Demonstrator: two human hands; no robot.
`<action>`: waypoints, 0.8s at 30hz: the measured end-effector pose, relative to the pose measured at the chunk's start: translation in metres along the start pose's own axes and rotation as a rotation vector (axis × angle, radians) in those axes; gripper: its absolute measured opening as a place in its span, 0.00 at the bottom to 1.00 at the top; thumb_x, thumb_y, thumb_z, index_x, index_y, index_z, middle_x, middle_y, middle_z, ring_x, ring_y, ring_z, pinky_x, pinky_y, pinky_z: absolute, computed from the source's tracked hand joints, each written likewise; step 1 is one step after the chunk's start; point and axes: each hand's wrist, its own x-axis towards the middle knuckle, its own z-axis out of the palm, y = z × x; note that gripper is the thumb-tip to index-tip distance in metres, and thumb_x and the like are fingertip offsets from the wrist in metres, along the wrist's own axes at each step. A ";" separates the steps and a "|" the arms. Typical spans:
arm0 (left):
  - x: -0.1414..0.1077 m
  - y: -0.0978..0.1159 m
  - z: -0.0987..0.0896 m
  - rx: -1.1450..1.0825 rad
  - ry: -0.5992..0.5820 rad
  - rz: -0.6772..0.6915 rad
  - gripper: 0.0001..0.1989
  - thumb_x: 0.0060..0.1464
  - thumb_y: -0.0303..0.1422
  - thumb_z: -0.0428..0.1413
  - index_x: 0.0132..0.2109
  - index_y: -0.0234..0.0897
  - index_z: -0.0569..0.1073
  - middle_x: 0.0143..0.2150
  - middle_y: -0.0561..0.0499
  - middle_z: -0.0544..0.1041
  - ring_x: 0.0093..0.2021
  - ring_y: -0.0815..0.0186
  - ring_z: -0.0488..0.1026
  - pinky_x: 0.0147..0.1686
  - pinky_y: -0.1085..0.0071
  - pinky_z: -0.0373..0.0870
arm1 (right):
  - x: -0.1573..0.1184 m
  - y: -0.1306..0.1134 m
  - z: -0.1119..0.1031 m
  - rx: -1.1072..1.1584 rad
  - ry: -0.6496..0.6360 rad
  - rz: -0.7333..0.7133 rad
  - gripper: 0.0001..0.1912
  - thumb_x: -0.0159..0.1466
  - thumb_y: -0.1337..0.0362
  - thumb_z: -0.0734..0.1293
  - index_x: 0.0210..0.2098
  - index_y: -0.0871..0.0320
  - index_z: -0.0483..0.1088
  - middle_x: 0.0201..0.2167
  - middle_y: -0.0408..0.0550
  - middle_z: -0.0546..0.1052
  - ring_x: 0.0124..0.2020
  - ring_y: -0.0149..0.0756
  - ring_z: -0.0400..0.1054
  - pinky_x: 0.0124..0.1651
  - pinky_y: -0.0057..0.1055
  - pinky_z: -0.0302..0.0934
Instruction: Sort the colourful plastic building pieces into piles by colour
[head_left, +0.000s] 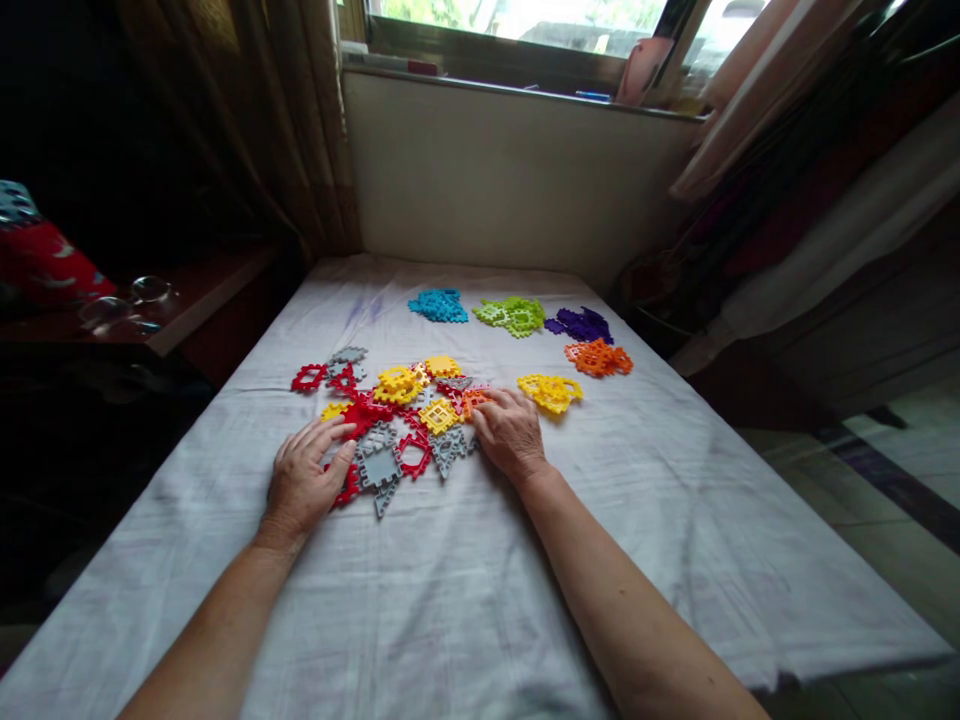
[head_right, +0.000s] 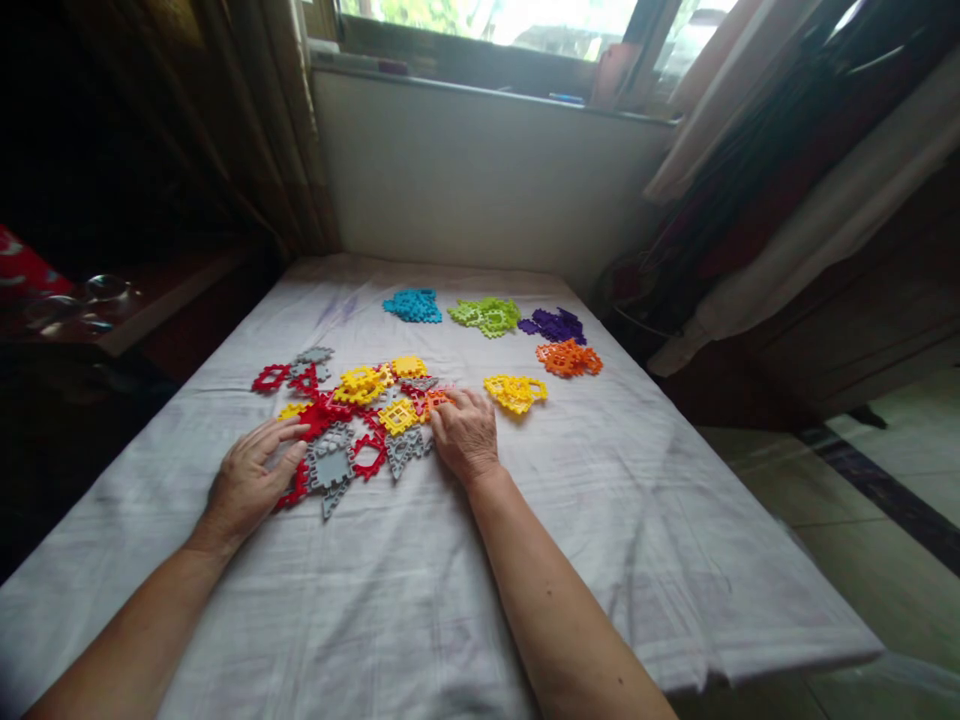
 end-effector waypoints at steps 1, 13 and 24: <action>0.000 0.000 0.000 -0.001 0.000 0.001 0.20 0.59 0.47 0.48 0.46 0.42 0.78 0.51 0.46 0.80 0.57 0.53 0.73 0.61 0.52 0.64 | -0.001 0.006 -0.003 0.000 0.002 0.015 0.12 0.68 0.60 0.64 0.33 0.54 0.78 0.45 0.50 0.80 0.50 0.43 0.67 0.55 0.42 0.57; -0.001 -0.002 0.001 -0.014 0.020 0.025 0.19 0.59 0.45 0.49 0.46 0.40 0.78 0.51 0.44 0.80 0.56 0.53 0.73 0.60 0.52 0.66 | 0.002 -0.029 -0.011 0.079 -0.089 -0.099 0.11 0.63 0.55 0.69 0.42 0.53 0.77 0.45 0.48 0.80 0.51 0.44 0.67 0.55 0.40 0.55; 0.000 -0.003 0.002 -0.026 0.016 0.045 0.18 0.58 0.44 0.50 0.46 0.40 0.78 0.51 0.45 0.80 0.56 0.53 0.73 0.61 0.51 0.65 | 0.008 -0.039 -0.002 0.116 -0.198 -0.090 0.09 0.65 0.56 0.67 0.37 0.53 0.78 0.48 0.48 0.79 0.54 0.44 0.65 0.57 0.42 0.54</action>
